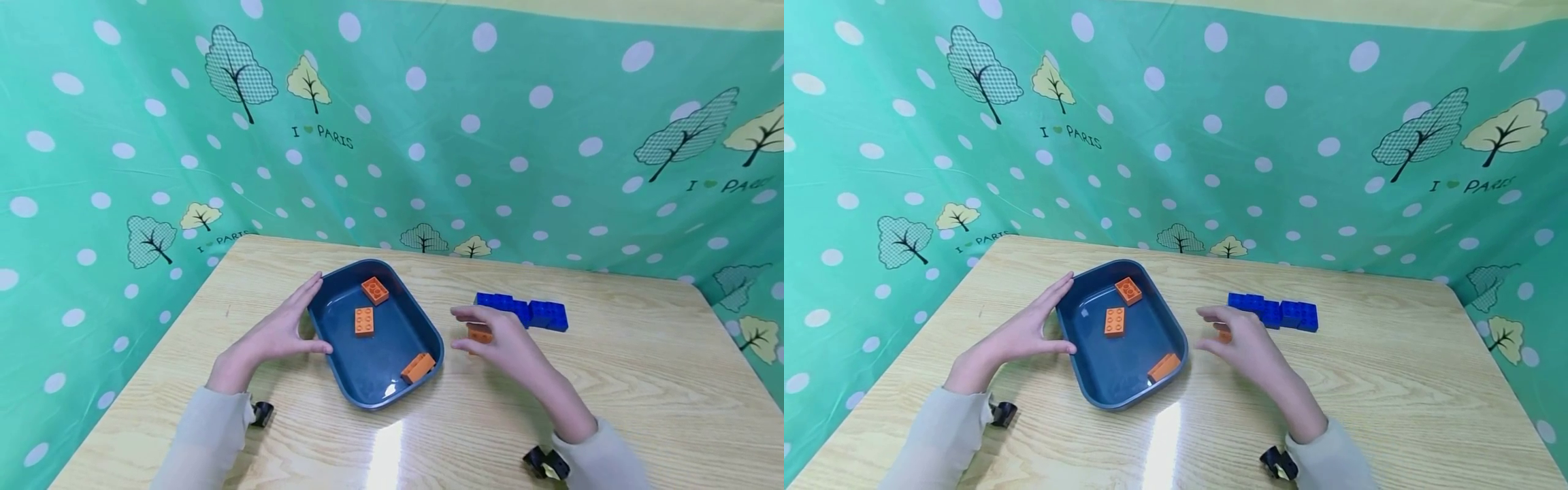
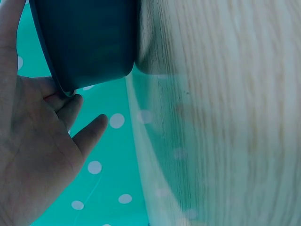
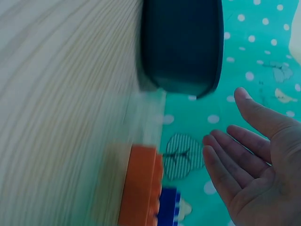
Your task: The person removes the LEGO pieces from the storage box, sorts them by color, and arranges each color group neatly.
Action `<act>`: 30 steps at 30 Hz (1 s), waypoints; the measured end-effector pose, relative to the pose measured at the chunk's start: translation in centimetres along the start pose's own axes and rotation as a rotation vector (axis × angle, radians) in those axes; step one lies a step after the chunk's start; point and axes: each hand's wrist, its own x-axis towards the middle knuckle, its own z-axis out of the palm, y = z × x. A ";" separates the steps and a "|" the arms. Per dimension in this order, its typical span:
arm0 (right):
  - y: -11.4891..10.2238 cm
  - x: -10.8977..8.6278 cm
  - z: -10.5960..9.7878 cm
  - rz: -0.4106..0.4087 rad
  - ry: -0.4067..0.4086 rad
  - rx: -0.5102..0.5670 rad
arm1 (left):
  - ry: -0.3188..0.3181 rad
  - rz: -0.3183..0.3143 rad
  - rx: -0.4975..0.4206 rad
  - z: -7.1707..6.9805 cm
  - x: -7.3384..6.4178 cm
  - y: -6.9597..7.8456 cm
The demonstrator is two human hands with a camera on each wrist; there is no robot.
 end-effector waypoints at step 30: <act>-5.3 6.9 9.6 0.031 -0.163 0.383 | -0.001 0.012 -0.013 0.0 0.0 -0.1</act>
